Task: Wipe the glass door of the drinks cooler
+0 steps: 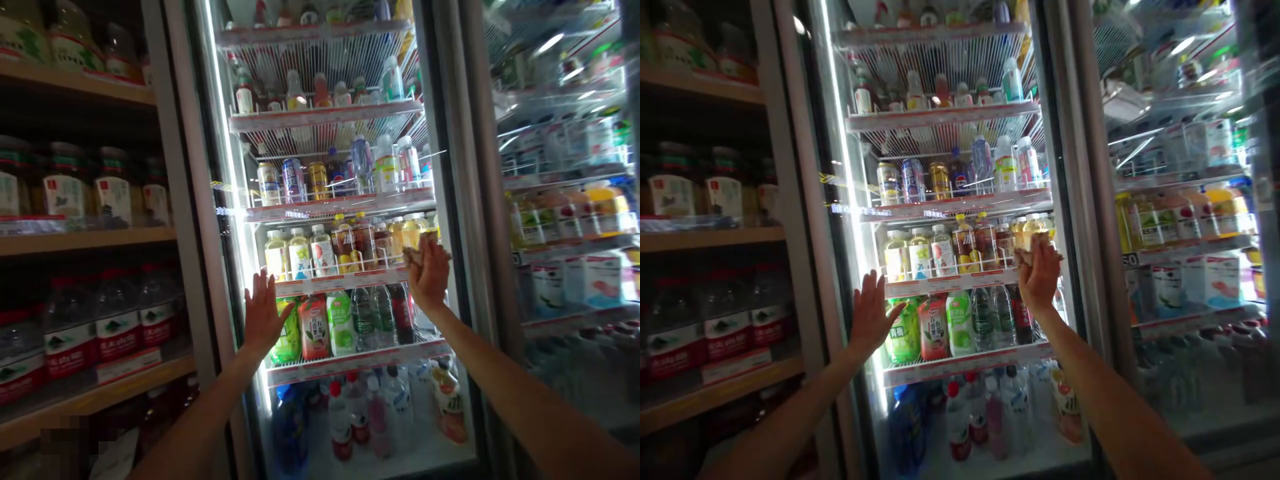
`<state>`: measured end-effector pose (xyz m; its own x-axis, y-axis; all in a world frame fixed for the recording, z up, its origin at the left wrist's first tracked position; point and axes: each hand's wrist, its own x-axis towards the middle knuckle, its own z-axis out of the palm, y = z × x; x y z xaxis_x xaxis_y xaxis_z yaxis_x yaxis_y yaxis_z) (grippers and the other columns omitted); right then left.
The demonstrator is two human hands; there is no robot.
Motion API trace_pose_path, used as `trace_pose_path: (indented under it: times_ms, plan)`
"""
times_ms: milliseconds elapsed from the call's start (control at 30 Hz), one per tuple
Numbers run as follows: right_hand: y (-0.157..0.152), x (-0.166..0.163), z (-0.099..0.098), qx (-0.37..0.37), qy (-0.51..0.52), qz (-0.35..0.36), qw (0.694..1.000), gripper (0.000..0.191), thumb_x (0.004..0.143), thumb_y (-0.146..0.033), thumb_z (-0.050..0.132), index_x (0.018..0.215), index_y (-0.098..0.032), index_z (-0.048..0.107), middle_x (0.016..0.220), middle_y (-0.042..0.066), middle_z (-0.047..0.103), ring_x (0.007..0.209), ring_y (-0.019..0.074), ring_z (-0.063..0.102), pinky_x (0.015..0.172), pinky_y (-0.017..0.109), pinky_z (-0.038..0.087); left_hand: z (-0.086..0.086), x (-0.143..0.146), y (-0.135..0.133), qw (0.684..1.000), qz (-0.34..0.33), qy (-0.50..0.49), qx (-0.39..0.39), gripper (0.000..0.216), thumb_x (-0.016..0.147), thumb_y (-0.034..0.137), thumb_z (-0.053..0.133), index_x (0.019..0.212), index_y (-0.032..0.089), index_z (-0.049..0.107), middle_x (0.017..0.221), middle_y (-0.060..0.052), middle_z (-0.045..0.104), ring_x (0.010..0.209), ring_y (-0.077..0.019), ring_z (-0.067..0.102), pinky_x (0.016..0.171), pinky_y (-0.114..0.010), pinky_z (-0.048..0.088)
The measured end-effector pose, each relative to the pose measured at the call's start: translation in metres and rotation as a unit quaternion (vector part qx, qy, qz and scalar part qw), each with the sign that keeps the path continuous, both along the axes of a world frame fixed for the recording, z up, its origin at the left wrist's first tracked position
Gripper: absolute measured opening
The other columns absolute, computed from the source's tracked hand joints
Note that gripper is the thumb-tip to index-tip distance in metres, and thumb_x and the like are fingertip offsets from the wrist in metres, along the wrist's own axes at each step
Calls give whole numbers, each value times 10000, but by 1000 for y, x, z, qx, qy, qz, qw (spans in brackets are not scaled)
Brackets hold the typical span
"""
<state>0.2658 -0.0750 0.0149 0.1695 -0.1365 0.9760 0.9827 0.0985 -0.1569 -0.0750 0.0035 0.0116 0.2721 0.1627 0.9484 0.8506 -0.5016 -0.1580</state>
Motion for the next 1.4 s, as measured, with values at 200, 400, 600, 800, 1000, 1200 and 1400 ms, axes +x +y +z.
trace_pose_path:
  times_ms: [200, 400, 600, 800, 1000, 1200, 1400]
  plan:
    - [2, -7, 4, -44, -64, 15, 997, 554, 869, -253, 369, 1411, -197, 273, 1408, 104, 378, 1335, 277, 267, 1072, 536, 231, 1, -1, -2, 1000, 2, -8, 9, 768, 850, 589, 329, 1440, 165, 78, 1476, -177, 231, 1383, -277, 151, 1093, -516, 165]
    - [14, -18, 25, 10, 9, 1, 1000, 571, 867, -260, 367, 1422, -195, 245, 1442, 114, 318, 1338, 308, 247, 1059, 554, 235, 7, -4, -6, 1000, 27, 10, 11, 801, 838, 589, 369, 1442, 172, 48, 1481, -180, 216, 1384, -284, 143, 1096, -525, 137]
    - [13, -27, 8, -111, -178, 40, 977, 581, 876, -276, 391, 1428, -253, 209, 1446, 56, 336, 1361, 258, 221, 1090, 516, 218, 10, -5, -7, 999, 36, 3, 2, 824, 817, 605, 402, 1438, 160, 93, 1486, -187, 191, 1384, -296, 136, 1090, -543, 125]
    - [10, -11, 34, 15, 9, -6, 1000, 571, 858, -251, 354, 1410, -135, 265, 1429, 147, 330, 1326, 318, 262, 1049, 578, 228, 7, -3, -7, 999, 36, 2, -13, 759, 832, 585, 398, 1419, 149, 195, 1485, -173, 206, 1387, -280, 126, 1104, -516, 112]
    - [9, -46, 18, -126, -261, 36, 956, 591, 843, -251, 424, 1410, -248, 254, 1400, 53, 402, 1333, 254, 279, 1083, 498, 250, 9, -9, -6, 999, 32, 11, -20, 767, 821, 596, 407, 1415, 151, 210, 1485, -173, 202, 1387, -294, 121, 1090, -547, 128]
    - [9, -15, 48, 39, -20, 4, 999, 571, 863, -231, 313, 1404, -63, 247, 1403, 224, 321, 1293, 368, 280, 1027, 601, 220, 11, -13, -10, 998, 40, 34, -41, 754, 811, 582, 446, 1411, 181, 230, 1490, -149, 203, 1387, -292, 125, 1085, -543, 164]
    - [12, -25, 34, -94, -233, 26, 968, 576, 833, -246, 418, 1397, -251, 297, 1424, 43, 375, 1327, 251, 297, 1080, 481, 263, 12, -15, -10, 997, 46, 40, -48, 772, 798, 587, 462, 1414, 182, 232, 1492, -147, 196, 1384, -301, 130, 1086, -544, 169]
